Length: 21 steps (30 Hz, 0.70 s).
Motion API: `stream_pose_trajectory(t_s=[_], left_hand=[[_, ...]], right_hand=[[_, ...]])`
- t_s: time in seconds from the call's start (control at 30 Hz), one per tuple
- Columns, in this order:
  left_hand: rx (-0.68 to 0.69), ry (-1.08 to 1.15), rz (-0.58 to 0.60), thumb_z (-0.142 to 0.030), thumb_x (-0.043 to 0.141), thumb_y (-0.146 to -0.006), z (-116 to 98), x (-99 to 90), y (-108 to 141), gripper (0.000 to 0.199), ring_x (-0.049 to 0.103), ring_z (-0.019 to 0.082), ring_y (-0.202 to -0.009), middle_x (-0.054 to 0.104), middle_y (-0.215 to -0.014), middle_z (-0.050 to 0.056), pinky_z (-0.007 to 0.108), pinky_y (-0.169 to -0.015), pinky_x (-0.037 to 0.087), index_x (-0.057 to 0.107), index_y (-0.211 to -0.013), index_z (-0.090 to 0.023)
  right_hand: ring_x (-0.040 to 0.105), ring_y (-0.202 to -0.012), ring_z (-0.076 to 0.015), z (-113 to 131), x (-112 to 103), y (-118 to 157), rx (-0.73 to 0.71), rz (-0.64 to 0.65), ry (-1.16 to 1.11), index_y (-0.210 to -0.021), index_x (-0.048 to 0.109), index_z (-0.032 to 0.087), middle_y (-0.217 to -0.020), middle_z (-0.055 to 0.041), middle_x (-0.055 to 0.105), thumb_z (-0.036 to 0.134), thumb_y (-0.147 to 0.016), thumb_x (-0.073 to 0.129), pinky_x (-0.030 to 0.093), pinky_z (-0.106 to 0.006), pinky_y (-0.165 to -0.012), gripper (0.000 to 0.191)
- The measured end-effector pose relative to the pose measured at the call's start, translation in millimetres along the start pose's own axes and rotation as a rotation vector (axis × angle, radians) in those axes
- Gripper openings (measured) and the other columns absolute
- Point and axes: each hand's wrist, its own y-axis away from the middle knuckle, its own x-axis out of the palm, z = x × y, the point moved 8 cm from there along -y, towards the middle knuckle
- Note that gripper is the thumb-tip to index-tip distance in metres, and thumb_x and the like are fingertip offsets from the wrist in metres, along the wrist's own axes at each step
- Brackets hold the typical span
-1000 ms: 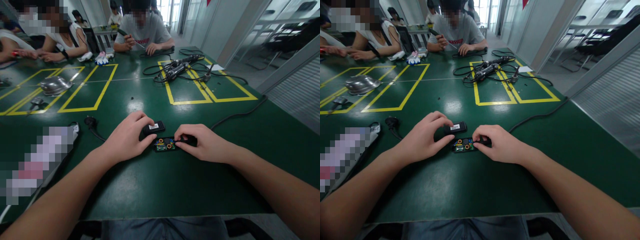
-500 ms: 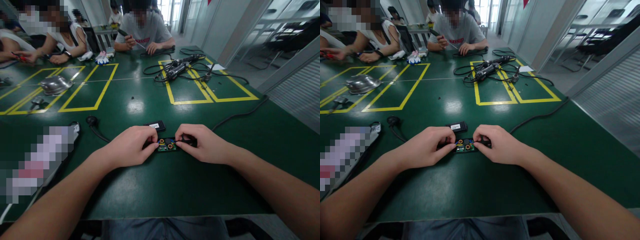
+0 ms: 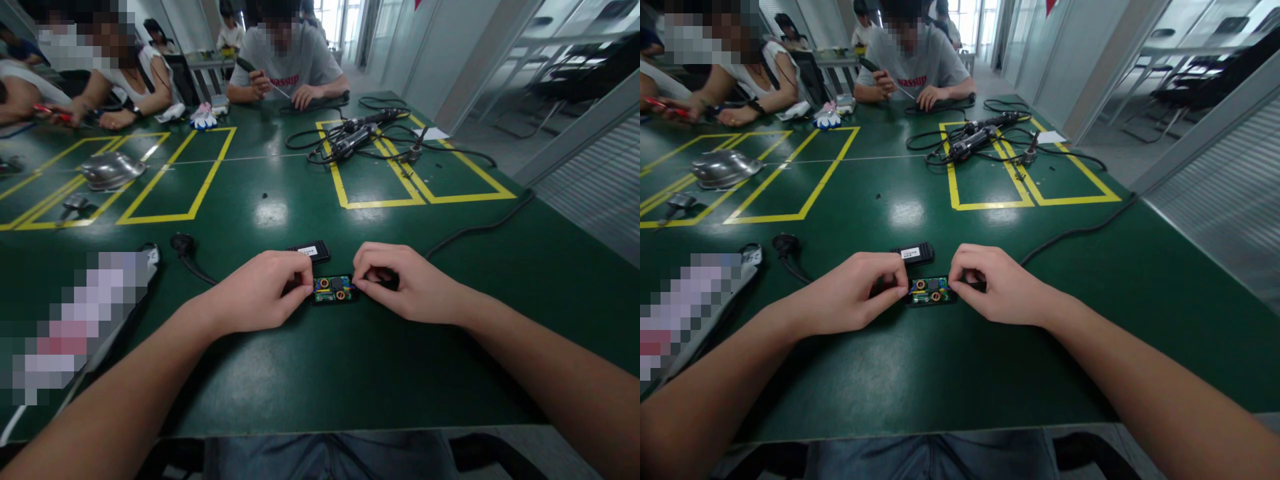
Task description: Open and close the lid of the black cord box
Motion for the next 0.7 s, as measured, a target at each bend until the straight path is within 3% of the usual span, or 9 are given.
stream_pose_trajectory(t_s=[0.2,0.5,0.7], left_hand=[[0.011,0.014,-0.038,-0.014,0.065,-0.098,-1.4,-2.4,0.1,0.012,0.058,0.013,-0.065,0.068,-0.079,-0.001,0.027,-0.067,0.042,0.068,-0.087,-0.019],[0.012,0.001,-0.005,-0.012,0.066,-0.098,1.2,0.9,-0.4,0.014,0.056,0.013,-0.064,0.065,-0.074,-0.002,0.027,-0.067,0.041,0.069,-0.085,-0.018],[0.068,-0.077,-0.001,-0.018,0.066,-0.102,-0.1,-2.0,0.1,0.016,0.064,0.017,-0.082,0.069,-0.096,0.004,0.03,-0.074,0.046,0.071,-0.087,-0.019]], right_hand=[[0.058,-0.066,-0.0147,-1.5,-2.9,0.0,0.031,-0.015,-0.023,-0.087,0.07,0.022,-0.091,-0.0043,0.067,0.019,-0.101,0.066,0.047,-0.03,-0.06,0.014],[0.059,-0.067,-0.0143,-3.5,-1.5,0.5,0.011,-0.005,0.014,-0.088,0.072,0.021,-0.089,-0.0033,0.069,0.019,-0.1,0.068,0.047,-0.029,-0.062,0.013],[0.069,-0.083,-0.0197,-3.3,-3.9,-1.8,-0.021,0.007,0.014,-0.087,0.073,0.023,-0.091,-0.005,0.075,0.021,-0.101,0.07,0.054,-0.033,-0.077,0.014]])
